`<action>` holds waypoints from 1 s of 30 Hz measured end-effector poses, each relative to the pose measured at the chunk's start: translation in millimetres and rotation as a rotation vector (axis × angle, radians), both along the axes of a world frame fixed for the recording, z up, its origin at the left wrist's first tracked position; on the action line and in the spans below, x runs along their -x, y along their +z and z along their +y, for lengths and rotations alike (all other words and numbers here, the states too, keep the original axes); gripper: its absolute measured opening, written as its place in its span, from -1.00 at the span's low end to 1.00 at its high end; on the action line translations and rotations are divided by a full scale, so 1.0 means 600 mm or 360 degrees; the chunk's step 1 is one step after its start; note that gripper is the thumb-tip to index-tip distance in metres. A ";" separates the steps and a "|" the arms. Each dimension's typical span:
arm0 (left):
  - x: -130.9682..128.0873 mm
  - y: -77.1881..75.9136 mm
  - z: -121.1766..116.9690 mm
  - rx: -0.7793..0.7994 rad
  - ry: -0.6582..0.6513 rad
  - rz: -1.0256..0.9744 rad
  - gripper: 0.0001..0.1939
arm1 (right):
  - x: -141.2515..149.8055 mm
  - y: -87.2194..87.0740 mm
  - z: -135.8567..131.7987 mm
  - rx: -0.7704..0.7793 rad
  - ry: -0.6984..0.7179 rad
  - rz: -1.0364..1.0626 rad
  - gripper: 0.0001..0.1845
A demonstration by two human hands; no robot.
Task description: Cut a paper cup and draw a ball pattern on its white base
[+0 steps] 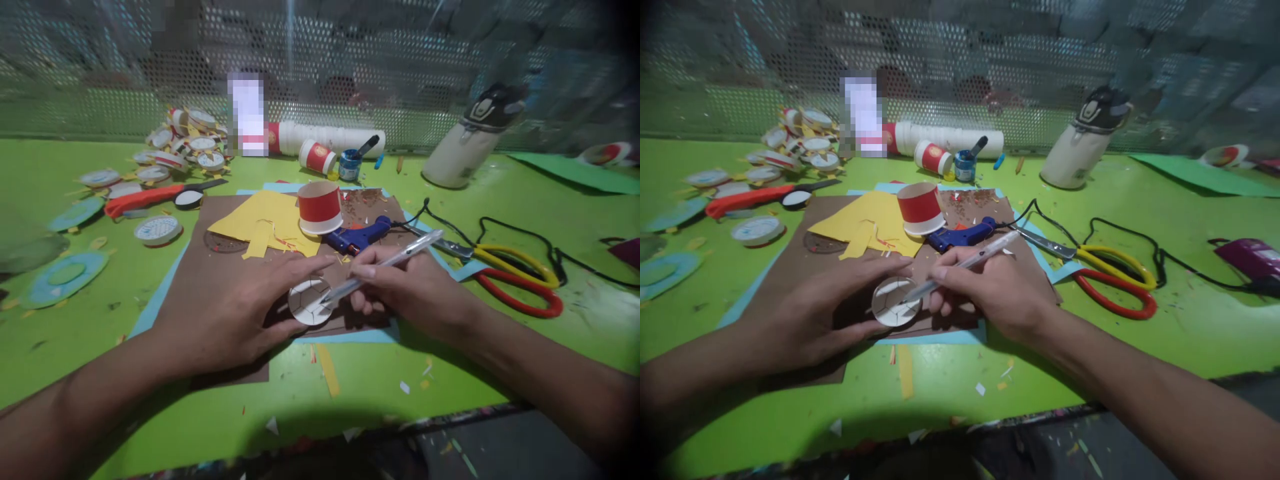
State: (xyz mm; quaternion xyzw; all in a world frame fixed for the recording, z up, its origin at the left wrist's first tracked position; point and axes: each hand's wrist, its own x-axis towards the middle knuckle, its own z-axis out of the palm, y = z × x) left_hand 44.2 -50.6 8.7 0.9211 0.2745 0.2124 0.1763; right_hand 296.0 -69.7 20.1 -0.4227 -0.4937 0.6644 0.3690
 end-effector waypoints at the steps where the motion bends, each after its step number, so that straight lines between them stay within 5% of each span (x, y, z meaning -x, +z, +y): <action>1: 0.000 0.001 0.000 0.0010 0.0021 0.0013 -0.31 | -0.002 -0.001 0.002 0.0014 -0.0035 0.0072 -0.77; 7: 0.000 0.008 0.001 0.0121 0.0160 0.0141 -0.28 | -0.015 0.004 0.023 -0.0220 -0.0351 0.0128 -0.86; 11: -0.006 0.015 0.001 0.0225 0.0221 0.0157 -0.35 | -0.027 -0.008 0.035 -0.0842 -0.0557 -0.0500 -0.82; 16: -0.010 0.013 0.004 0.0288 0.0257 0.0105 -0.27 | -0.038 -0.022 0.042 -0.1346 -0.0471 -0.1027 -0.73; 26: -0.005 0.001 0.003 0.0449 0.0291 0.0049 -0.28 | -0.014 -0.006 0.020 -0.1575 -0.0427 -0.1230 -0.75; 30: -0.006 0.004 0.003 0.0473 0.0300 0.0016 -0.32 | -0.018 -0.004 0.018 -0.1647 -0.0594 -0.1228 -0.70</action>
